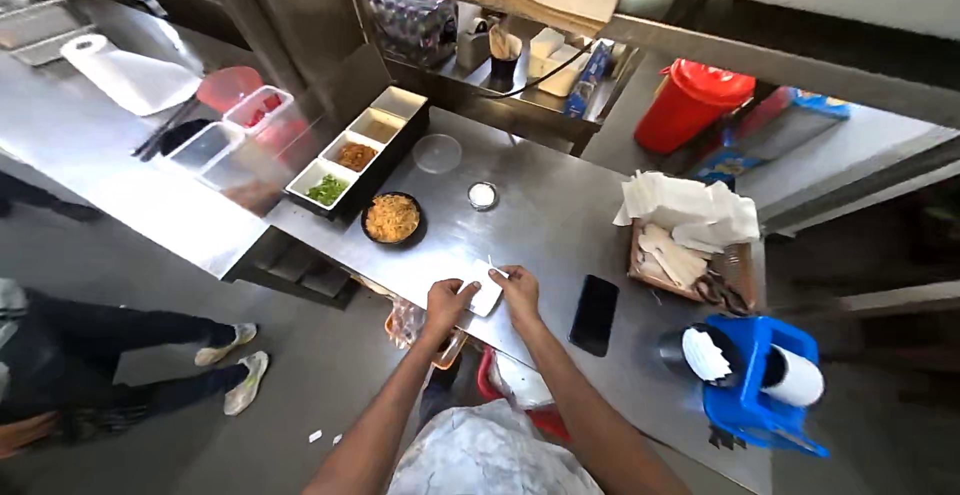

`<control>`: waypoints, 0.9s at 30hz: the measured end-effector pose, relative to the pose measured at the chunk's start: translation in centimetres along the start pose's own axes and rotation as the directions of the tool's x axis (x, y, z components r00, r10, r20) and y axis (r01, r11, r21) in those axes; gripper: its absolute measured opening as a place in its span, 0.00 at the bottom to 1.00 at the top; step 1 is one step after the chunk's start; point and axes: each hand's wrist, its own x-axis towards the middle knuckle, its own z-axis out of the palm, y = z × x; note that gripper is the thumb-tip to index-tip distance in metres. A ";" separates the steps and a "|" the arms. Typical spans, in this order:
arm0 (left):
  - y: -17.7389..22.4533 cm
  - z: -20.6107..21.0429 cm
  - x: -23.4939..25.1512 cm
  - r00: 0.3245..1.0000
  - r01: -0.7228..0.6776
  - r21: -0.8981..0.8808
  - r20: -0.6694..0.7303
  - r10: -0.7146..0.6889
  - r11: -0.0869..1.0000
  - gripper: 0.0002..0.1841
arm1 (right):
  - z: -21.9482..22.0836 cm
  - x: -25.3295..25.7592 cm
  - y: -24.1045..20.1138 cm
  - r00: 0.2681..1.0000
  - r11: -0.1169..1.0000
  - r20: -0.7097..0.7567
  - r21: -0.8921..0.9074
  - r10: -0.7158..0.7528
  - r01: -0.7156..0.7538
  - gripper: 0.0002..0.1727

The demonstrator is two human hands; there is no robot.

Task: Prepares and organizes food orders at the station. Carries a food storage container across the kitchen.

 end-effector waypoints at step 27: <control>-2.2 -5.8 0.6 0.971 -0.148 0.570 0.241 0.007 0.808 0.24 | 4.8 17.0 -8.4 0.778 0.363 0.558 -0.687 -0.290 0.629 0.38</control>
